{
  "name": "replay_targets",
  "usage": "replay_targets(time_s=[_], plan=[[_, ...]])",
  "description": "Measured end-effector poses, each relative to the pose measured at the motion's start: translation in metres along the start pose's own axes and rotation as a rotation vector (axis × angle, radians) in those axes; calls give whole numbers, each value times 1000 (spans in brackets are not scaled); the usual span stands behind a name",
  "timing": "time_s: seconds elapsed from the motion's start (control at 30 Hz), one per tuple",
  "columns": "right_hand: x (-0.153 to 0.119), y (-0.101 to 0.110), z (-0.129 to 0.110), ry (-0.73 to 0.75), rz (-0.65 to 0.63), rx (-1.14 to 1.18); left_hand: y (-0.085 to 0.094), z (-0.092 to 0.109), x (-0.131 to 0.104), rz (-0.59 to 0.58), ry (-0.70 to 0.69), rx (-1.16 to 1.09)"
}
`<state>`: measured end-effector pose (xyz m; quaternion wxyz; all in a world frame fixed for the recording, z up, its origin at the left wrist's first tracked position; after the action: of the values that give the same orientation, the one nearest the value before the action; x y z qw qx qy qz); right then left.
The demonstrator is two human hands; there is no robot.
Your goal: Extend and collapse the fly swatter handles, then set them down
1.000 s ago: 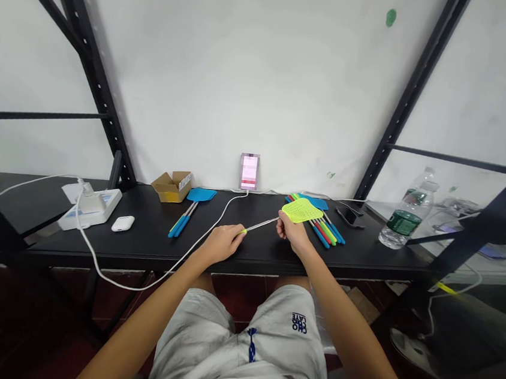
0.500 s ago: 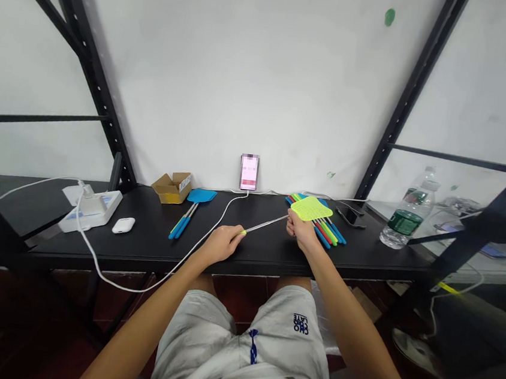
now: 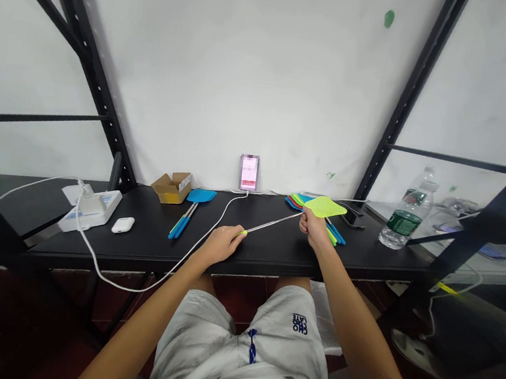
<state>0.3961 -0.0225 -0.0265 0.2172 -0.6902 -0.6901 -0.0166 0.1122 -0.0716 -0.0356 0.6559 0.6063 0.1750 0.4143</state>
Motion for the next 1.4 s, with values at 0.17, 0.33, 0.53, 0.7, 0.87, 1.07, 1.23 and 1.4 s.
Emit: replay_targets(time_s=[0.17,0.33,0.53,0.7,0.87,1.07,1.23,1.4], plan=[[5,10,3,-48,32,19,1,1,0,-3,0,15],[7,14,9,-134,28,4,0,1,1,-8,4,25],[3,11,5,-124,36,-1,-3,2,2,-1,4,35],[2,9,3,-123,38,-4,-2,3,2,-2,19,59],[4,10,5,-117,39,-2,-1,4,2,-8,31,62],[6,11,7,-135,43,-5,-1,4,2,1,25,56],[7,12,5,-141,155,-24,0,4,2,-12,26,50],[6,15,1,-3,312,-7,1,4,2,5,16,22]])
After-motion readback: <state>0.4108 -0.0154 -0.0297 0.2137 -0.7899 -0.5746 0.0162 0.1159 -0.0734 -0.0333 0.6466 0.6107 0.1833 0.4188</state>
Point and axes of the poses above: each hand's wrist, its own x-axis towards the middle knuckle, its own y-axis out of the back of the hand, z = x × y, the point moved 1 cm from there along x, towards the middle knuckle, and after that the axes turned 13 degrees about -z, right-handed, at the moved point
